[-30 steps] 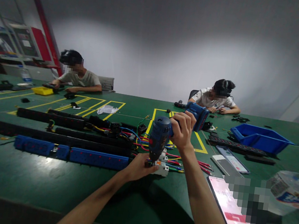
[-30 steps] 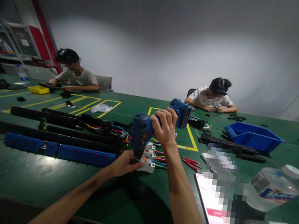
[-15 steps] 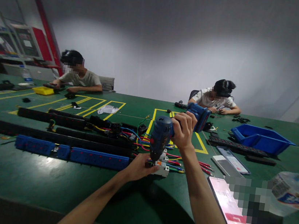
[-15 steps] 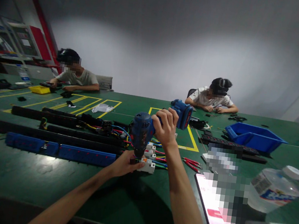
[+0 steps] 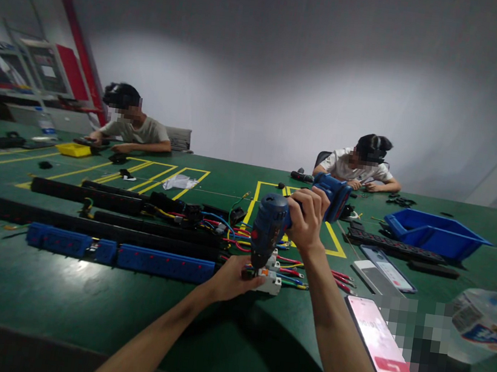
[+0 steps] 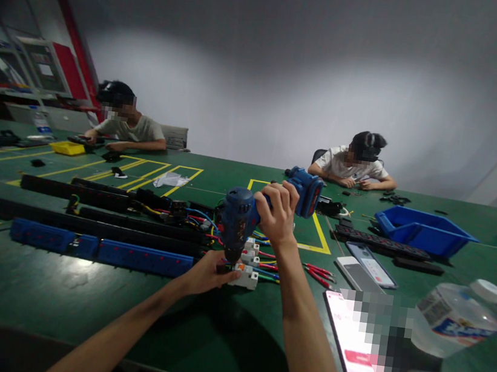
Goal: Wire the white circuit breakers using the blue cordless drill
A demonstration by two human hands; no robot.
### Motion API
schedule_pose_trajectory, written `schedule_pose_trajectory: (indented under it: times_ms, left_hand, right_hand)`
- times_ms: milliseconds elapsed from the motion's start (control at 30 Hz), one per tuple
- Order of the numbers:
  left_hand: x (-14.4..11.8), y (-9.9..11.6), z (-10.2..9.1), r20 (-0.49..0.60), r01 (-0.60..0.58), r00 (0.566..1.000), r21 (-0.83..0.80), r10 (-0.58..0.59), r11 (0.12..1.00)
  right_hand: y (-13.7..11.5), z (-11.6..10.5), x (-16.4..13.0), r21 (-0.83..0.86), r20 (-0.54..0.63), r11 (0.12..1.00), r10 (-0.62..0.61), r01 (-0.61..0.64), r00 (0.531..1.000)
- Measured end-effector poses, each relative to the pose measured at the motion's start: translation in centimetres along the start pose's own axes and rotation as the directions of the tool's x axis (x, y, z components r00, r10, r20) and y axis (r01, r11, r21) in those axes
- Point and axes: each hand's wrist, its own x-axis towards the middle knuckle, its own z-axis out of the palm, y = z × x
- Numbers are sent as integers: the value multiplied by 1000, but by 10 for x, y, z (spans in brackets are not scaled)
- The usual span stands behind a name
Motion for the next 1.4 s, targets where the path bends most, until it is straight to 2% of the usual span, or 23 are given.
schedule_pose_trajectory:
  times_ms: [267, 667, 900, 1200, 1300, 1400]
  left_hand:
    - [1, 1, 0, -7, 3, 1000, -17, -3, 1000]
    - [2, -4, 0, -3, -56, 998, -15, 56, 998]
    - [1, -2, 0, 16, -12, 1000, -1, 13, 1000]
    - [1, 6, -5, 36, -5, 999, 12, 5, 1000]
    - [0, 2, -4, 17, 7, 1000, -5, -7, 1000]
    - [0, -2, 0, -37, 17, 999, -92, -20, 996]
  right_hand:
    - [0, 1, -3, 20, 31, 999, 26, -26, 999]
    - [0, -1, 1, 7, -22, 1000, -21, 21, 1000]
    - [0, -1, -1, 14, 9, 1000, 9, -9, 1000]
    - [1, 0, -1, 2, -1, 1000, -11, 11, 1000]
    - [1, 0, 0, -1, -5, 1000, -13, 13, 1000]
    - [0, 0, 0, -1, -8, 1000, -14, 14, 1000]
